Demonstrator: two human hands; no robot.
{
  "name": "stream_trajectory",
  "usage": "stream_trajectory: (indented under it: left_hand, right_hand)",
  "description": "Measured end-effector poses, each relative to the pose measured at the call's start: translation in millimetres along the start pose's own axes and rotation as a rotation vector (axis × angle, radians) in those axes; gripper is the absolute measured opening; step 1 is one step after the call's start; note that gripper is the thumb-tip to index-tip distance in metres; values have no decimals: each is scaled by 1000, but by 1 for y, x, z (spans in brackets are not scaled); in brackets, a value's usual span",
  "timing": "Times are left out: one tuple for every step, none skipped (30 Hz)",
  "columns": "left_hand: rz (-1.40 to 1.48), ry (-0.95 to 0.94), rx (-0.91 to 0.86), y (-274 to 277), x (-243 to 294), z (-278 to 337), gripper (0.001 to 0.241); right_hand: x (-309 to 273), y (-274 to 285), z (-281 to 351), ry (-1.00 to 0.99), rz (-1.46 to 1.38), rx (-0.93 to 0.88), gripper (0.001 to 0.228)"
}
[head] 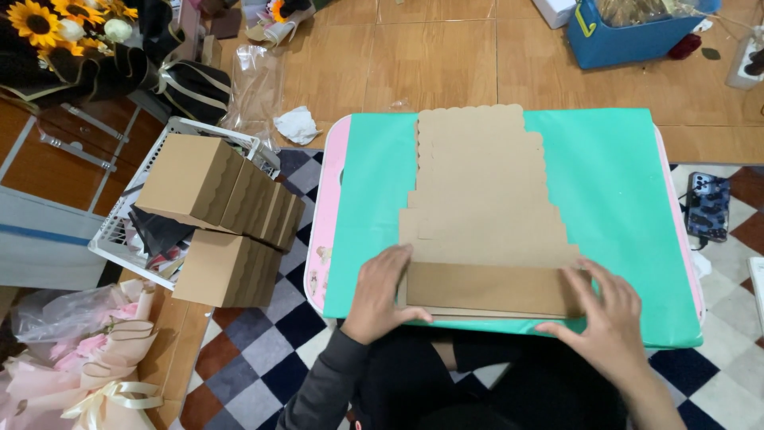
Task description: The person assembles a flat cardboard box by folding the side flaps and tucking the tabs into slots to form a rectangular container. The person then places the finished box aside and begins folding another flat cardboard piece.
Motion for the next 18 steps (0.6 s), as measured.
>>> stream_trajectory:
  left_hand:
    - [-40,40,-60,1,-10,5,109]
    - [-79,79,-121,3,-19,9,118]
    - [-80,75,-120,3,-21,11,118]
    - [-19,73,-156,3,-23,13,98]
    - [43,69,-191,1,-25,14,79]
    - [43,64,-189,-2,-25,14,79]
    - [105,64,-144,-5,-23,16,58]
    - [167,63,-99,-8,-21,18,47]
    - [167,65,-100,-8,-19,21,47]
    - [271,59,-66,-8,-17,25,27]
    - [375,54,-30,-8,-15,29,28]
    - [375,56,-29,-9,-10,29,28]
    - [411,51,38,-7,-5,29,30]
    - [446,47,105,-6,0,30,35]
    - [446,50,104,-2,6,27,35]
    - [482,51,166,3,12,25,21]
    - [516,52,228,9,18,23,11]
    - [516,56,227,8,20,25,11]
  right_hand:
    - [9,5,-4,-136,32,-102,107]
    - [18,10,-9,-275,62,-201,128]
    - [27,5,-6,-276,63,-198,128]
    - [36,-2,-4,-326,-36,-288,111]
    - [45,-8,-1,-375,-133,-378,95]
    - [42,-9,2,-377,-131,-373,95]
    - [37,-8,5,-369,-307,-287,86]
    - [32,-7,9,-359,-481,-198,79]
    - [22,0,10,-360,-482,-201,79]
    - [12,8,10,-284,-551,-133,43]
    - [1,17,10,-206,-619,-64,16]
    - [0,18,11,-205,-620,-66,16]
    - [-2,19,14,-167,-667,-70,11]
    - [-5,20,17,-128,-715,-74,8]
    - [-4,21,15,-129,-716,-77,8]
    - [-5,21,13,-123,-681,-104,26]
    - [-5,21,10,-117,-647,-130,46]
    - [-4,20,9,-118,-649,-133,46]
Point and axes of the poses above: each hand's wrist, its own z-axis away from the middle knuckle, its own y-axis out of the back of the hand, x = y × z, the point moved 2 cm from there along -z, towards the middle knuckle, and after that the axes turned 8 degrees about -y, right-handed, at the moved point
